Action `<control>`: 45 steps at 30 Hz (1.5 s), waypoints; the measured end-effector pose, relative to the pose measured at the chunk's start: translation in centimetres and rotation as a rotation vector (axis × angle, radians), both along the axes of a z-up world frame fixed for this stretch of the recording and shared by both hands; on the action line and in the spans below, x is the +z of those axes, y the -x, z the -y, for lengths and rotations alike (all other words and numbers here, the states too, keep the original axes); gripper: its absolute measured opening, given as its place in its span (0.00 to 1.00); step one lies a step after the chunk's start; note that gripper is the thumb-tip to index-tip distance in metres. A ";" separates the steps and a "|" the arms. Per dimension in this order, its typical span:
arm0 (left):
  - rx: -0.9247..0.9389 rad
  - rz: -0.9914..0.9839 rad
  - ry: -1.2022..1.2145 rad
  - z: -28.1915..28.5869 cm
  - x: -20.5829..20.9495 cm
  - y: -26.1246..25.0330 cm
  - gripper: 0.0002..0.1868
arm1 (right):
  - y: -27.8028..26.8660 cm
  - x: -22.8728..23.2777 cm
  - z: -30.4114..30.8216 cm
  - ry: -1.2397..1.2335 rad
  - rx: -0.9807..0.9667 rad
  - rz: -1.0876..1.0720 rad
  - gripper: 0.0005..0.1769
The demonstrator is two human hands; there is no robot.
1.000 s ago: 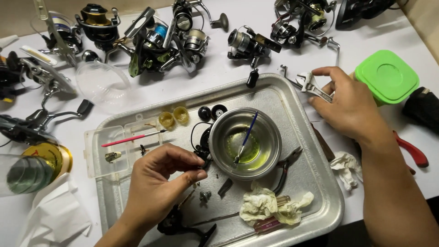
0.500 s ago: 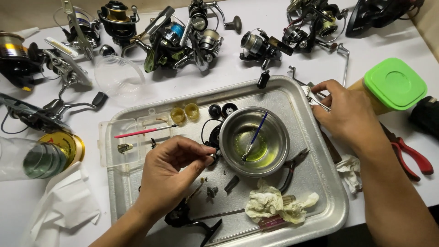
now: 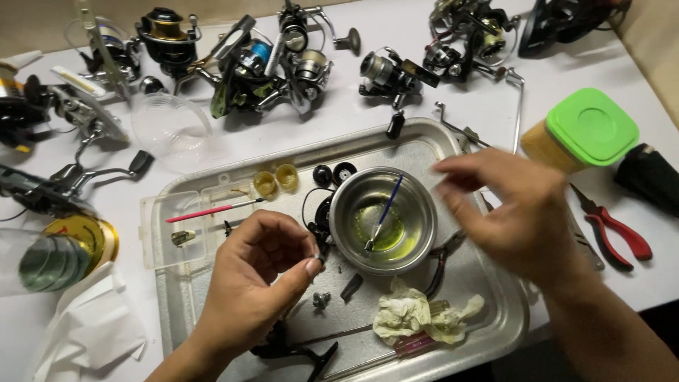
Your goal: Disassembling, cleaning, and reassembling internal components of a fishing reel using various hand tools.
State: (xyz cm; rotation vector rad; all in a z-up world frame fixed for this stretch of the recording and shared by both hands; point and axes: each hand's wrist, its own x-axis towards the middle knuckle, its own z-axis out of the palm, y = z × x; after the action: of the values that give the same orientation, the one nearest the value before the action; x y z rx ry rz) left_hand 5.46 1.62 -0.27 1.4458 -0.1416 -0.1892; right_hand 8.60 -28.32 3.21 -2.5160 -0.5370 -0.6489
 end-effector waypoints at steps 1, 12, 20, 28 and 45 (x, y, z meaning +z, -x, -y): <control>-0.023 -0.033 0.030 0.1 0.2 0.3 0.15 | 1.0 1.0 -1.8 -0.062 0.208 -0.034 0.12; -0.030 -0.285 0.376 1.3 -1.2 1.7 0.26 | 2.8 0.9 -8.3 -0.189 0.600 0.116 0.10; -0.100 -0.210 0.332 1.4 -1.8 1.8 0.18 | 2.2 0.1 -7.9 -0.221 0.618 0.138 0.05; -0.153 -0.151 0.370 1.5 -1.1 1.8 0.16 | 2.5 -0.1 -8.0 -0.234 0.588 0.132 0.05; -0.185 -0.144 0.322 1.7 -1.1 2.1 0.17 | 2.8 -1.3 -8.7 -0.299 0.606 0.121 0.05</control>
State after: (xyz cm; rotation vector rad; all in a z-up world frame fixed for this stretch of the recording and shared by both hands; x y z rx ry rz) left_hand 3.34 -0.12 -1.36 1.0938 -0.1793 -0.4029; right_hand 5.78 -19.64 1.92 -1.9007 -1.0964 -0.5883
